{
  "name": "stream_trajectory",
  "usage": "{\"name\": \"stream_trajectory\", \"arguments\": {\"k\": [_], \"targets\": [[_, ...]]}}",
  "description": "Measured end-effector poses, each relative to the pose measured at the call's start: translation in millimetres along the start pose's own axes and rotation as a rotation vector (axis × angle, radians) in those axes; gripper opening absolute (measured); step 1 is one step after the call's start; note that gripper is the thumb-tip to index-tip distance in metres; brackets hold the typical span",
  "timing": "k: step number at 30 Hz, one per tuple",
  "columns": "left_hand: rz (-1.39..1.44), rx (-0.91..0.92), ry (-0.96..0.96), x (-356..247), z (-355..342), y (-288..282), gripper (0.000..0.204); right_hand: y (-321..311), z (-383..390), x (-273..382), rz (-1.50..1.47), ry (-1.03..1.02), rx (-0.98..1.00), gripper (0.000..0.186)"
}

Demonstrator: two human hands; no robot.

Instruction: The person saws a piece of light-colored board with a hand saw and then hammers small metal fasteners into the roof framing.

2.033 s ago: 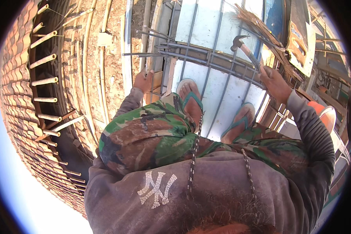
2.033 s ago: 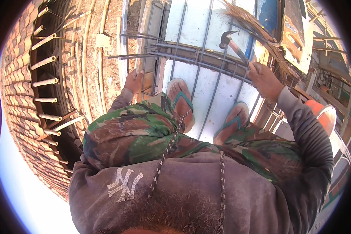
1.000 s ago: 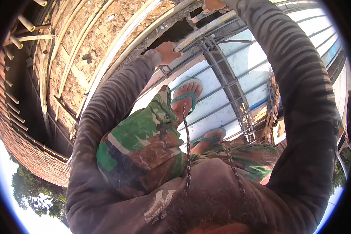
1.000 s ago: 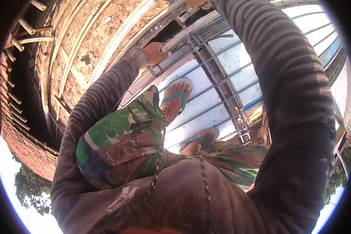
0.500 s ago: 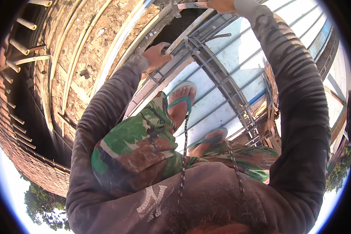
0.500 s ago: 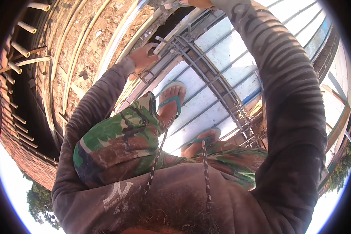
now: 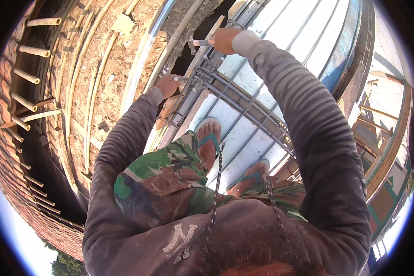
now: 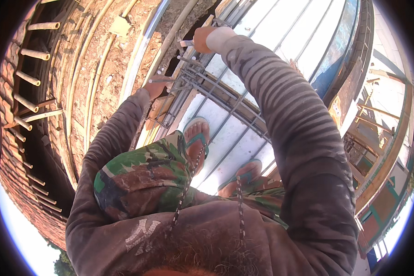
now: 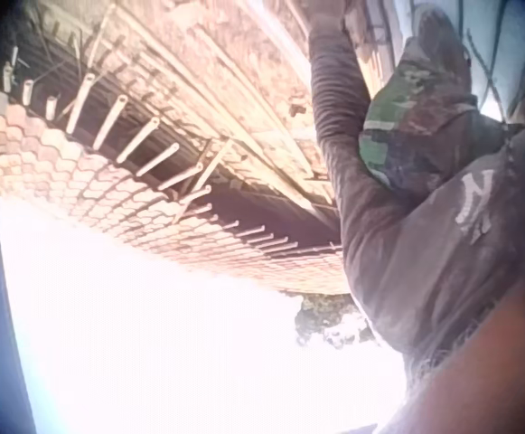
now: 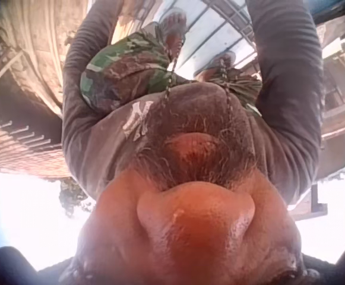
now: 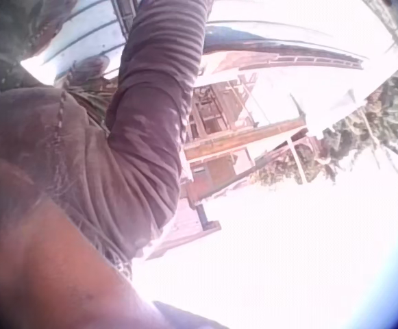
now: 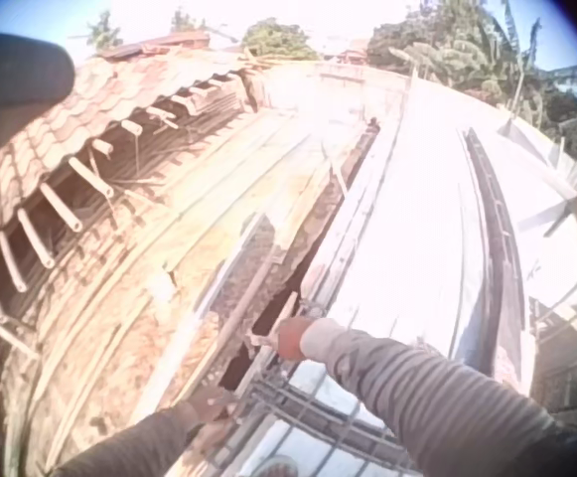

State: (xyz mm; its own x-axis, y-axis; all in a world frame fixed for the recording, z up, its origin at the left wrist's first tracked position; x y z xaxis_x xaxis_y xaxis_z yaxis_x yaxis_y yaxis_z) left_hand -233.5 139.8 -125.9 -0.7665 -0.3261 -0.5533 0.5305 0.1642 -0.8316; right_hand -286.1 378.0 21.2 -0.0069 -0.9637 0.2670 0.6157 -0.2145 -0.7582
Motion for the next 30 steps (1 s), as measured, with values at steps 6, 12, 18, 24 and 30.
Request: {"name": "stream_trajectory", "arguments": {"k": [6,12,18,24,30], "targets": [[0.731,0.119,-0.89,34.0,-21.2,10.2,0.095,16.6,15.9,-25.2,-0.17,0.114,-0.024,0.03],[0.661,0.349,-0.703,40.8,-57.8,22.3,0.107,39.5,12.9,-29.1,-0.192,0.109,-0.031,0.029],[0.748,0.364,-0.604,80.9,-67.0,66.6,0.091,50.4,35.3,-40.0,-0.38,0.217,0.054,0.04],[0.391,0.29,-0.29,103.6,-69.9,72.6,0.071,72.3,59.8,-42.6,-0.612,0.215,-0.152,0.047],[0.538,0.254,-0.453,37.2,-72.3,12.4,0.051,73.7,159.0,-82.8,-0.987,0.256,-0.421,0.047]]}}
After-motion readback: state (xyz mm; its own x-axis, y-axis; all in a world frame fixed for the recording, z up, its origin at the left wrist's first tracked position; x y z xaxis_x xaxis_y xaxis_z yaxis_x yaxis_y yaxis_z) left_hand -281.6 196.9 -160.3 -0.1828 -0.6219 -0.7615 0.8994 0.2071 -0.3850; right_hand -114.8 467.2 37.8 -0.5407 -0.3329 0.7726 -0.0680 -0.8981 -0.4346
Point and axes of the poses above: each hand's wrist, its own z-axis away from the middle knuckle, its own y-axis out of the palm, x = y × z, the point moved 9 cm from there along -z, towards the middle knuckle, and after that the axes turned 8 degrees about y, right-handed, at the moved point
